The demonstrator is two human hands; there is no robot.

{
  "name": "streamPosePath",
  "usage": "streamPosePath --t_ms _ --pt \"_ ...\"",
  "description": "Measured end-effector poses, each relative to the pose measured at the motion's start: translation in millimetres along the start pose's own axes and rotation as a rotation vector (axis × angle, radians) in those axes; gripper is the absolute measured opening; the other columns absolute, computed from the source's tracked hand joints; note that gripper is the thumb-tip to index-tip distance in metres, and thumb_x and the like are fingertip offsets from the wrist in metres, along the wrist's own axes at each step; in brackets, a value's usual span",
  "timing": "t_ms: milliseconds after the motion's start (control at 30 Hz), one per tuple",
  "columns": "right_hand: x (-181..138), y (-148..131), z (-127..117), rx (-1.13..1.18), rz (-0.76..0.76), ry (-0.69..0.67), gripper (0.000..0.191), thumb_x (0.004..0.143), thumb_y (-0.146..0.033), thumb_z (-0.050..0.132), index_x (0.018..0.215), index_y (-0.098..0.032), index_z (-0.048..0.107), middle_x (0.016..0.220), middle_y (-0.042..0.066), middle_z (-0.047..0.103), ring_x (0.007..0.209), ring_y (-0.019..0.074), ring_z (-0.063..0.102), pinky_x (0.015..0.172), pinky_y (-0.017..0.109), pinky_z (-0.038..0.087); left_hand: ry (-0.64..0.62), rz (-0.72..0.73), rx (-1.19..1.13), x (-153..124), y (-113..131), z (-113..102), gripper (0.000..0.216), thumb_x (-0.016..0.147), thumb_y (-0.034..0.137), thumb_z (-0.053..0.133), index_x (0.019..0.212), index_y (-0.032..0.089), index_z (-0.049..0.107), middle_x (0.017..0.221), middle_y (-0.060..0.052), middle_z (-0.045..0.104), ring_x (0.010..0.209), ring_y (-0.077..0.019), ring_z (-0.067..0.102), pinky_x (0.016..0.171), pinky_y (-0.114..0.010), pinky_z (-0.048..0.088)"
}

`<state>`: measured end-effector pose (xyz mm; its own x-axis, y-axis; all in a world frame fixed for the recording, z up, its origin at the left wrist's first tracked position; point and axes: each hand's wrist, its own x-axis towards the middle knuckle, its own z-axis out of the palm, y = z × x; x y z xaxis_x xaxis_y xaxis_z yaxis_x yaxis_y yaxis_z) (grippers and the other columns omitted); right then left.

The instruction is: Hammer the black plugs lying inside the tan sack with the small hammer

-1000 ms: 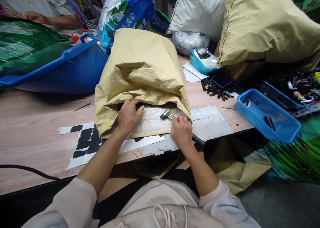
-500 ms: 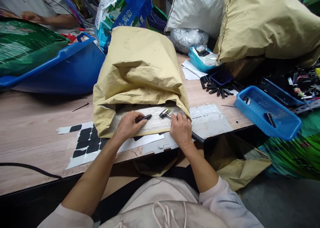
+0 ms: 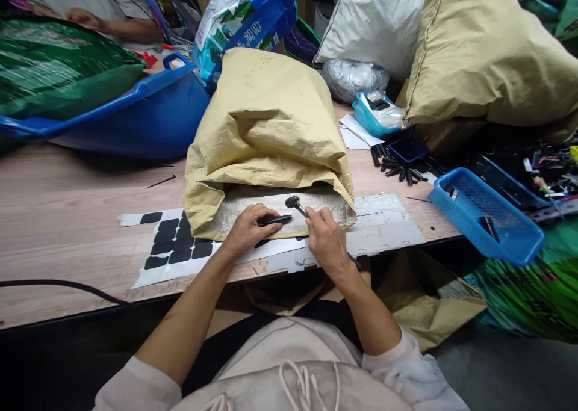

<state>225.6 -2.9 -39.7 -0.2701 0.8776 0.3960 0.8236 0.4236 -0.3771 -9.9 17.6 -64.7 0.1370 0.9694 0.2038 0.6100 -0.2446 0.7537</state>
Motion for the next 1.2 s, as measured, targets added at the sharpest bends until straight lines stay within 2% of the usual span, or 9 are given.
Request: streamPosePath --t_ms 100,200,300,500,700,867,1033,1133,1200 --pt "-5 -16 0 0.135 -0.061 -0.017 0.044 0.110 -0.027 0.037 0.145 -0.022 0.062 0.103 0.007 0.067 0.093 0.0177 0.066 0.082 0.027 0.054 0.010 0.002 -0.010 -1 1 0 0.015 0.080 0.024 0.081 0.094 0.022 0.079 0.084 -0.002 0.069 0.091 -0.0228 0.061 0.087 -0.037 0.045" --pt "-9 -23 7 0.159 -0.097 -0.047 0.045 0.109 -0.023 0.038 0.148 -0.022 0.061 0.100 0.007 0.066 0.089 0.0172 0.065 0.083 0.027 0.055 0.007 0.008 0.002 -2 1 1 0.009 0.081 0.025 0.080 0.089 0.022 0.078 0.081 -0.001 0.066 0.088 -0.0220 0.059 0.084 -0.036 0.045" --pt "-11 -22 14 0.127 -0.099 -0.080 0.045 0.107 -0.020 0.040 0.145 -0.023 0.064 0.095 0.006 0.065 0.085 0.0172 0.065 0.080 0.026 0.056 -0.005 0.015 0.021 -1 1 0 0.006 0.082 0.027 0.078 0.086 0.022 0.078 0.077 -0.001 0.062 0.085 -0.0214 0.058 0.081 -0.035 0.044" --pt "-12 -19 8 0.176 -0.071 0.001 0.044 0.108 -0.023 0.041 0.146 -0.023 0.063 0.101 0.007 0.066 0.090 0.0175 0.066 0.084 0.027 0.056 0.009 0.005 0.016 -1 1 1 0.012 0.080 0.024 0.078 0.092 0.024 0.081 0.083 -0.001 0.068 0.090 -0.0222 0.060 0.084 -0.036 0.045" --pt "-15 -13 7 0.148 -0.051 -0.025 0.042 0.108 -0.023 0.040 0.143 -0.025 0.065 0.098 0.005 0.067 0.089 0.0167 0.066 0.080 0.026 0.054 -0.001 -0.014 0.029 0 2 0 0.011 0.081 0.025 0.078 0.092 0.023 0.080 0.082 -0.001 0.068 0.088 -0.0223 0.060 0.083 -0.036 0.045" --pt "-3 8 -1 -0.100 0.010 0.027 0.040 0.107 -0.025 0.045 0.139 -0.025 0.068 0.100 0.006 0.066 0.088 0.0182 0.062 0.072 0.027 0.046 -0.001 -0.009 0.084 0 3 2 0.010 0.080 0.025 0.078 0.089 0.023 0.076 0.087 -0.002 0.071 0.091 -0.0234 0.061 0.086 -0.037 0.046" --pt "5 24 6 -0.370 0.025 -0.027 0.037 0.103 -0.019 0.050 0.130 -0.025 0.073 0.097 0.008 0.065 0.091 0.0219 0.056 0.079 0.032 0.040 -0.011 -0.009 0.126 3 3 2 0.013 0.083 0.033 0.078 0.090 0.023 0.074 0.088 -0.004 0.071 0.092 -0.0257 0.061 0.086 -0.040 0.046" --pt "3 25 12 -0.407 0.023 -0.014 0.036 0.101 -0.020 0.052 0.131 -0.025 0.072 0.099 0.008 0.064 0.093 0.0233 0.054 0.080 0.033 0.038 -0.023 0.016 0.044 -8 19 -6 0.014 0.086 0.035 0.073 0.092 0.023 0.073 0.092 -0.005 0.073 0.095 -0.0265 0.061 0.089 -0.040 0.047" --pt "2 24 13 -0.413 0.016 -0.018 0.036 0.101 -0.020 0.053 0.132 -0.025 0.071 0.100 0.008 0.065 0.094 0.0237 0.054 0.080 0.033 0.037 -0.071 0.032 -0.088 -28 37 -12 0.017 0.092 0.038 0.067 0.099 0.024 0.073 0.099 -0.006 0.074 0.097 -0.0260 0.063 0.090 -0.039 0.047"
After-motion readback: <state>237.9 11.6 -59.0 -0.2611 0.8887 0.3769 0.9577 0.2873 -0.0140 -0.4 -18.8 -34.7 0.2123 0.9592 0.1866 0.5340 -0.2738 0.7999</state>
